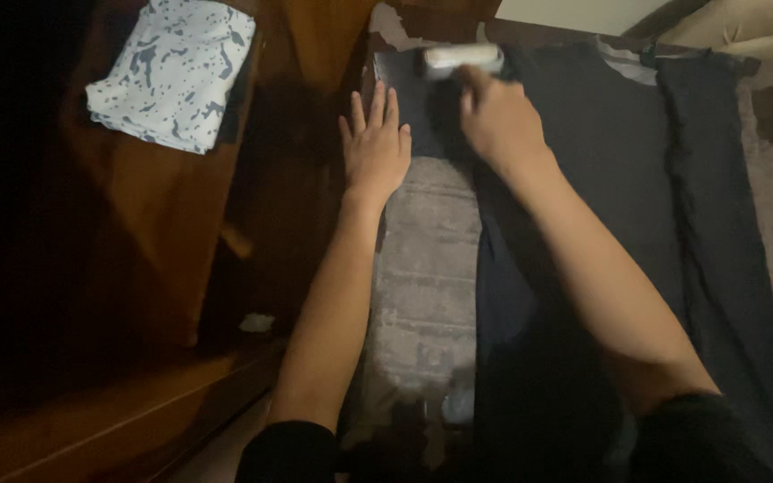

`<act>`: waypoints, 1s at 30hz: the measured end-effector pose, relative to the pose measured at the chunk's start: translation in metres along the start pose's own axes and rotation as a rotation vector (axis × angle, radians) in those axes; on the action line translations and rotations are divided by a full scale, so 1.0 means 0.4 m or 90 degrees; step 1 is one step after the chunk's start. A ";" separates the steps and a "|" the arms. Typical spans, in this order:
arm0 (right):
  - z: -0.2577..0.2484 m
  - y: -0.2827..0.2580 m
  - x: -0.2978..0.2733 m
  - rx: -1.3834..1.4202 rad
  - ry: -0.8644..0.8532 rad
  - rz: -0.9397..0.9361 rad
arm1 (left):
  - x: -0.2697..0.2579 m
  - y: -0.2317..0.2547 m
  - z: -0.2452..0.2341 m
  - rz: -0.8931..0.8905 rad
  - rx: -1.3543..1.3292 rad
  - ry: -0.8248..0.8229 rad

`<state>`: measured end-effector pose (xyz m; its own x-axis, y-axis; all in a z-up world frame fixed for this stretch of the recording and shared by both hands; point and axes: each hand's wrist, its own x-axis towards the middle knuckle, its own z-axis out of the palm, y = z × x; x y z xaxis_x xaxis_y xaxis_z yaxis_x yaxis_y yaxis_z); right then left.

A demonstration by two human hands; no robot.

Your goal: The person uses a lint roller to remove lint from a dark-colored shirt laid flat on a table. They repeatedly roll the tool over different sections of the shirt, smoothing the fabric with their hands between passes.

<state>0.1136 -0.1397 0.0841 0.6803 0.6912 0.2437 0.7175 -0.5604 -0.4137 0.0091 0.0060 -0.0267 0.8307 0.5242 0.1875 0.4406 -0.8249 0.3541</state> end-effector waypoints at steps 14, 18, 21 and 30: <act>-0.048 0.008 -0.057 -0.015 -0.054 -0.025 | -0.004 0.003 0.012 0.018 0.020 0.039; 0.032 0.006 0.047 0.023 -0.004 -0.031 | -0.001 0.000 0.012 0.020 0.034 0.034; 0.034 -0.009 0.027 0.042 0.010 -0.034 | -0.004 0.003 0.011 0.001 0.021 0.012; -0.147 -0.041 -0.221 -0.044 -0.163 0.027 | 0.005 0.005 0.009 -0.004 0.045 -0.009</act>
<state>0.0503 -0.2186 0.1210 0.6566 0.7542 -0.0064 0.7035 -0.6154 -0.3555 0.0130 0.0047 -0.0290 0.8320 0.5273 0.1722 0.4688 -0.8343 0.2901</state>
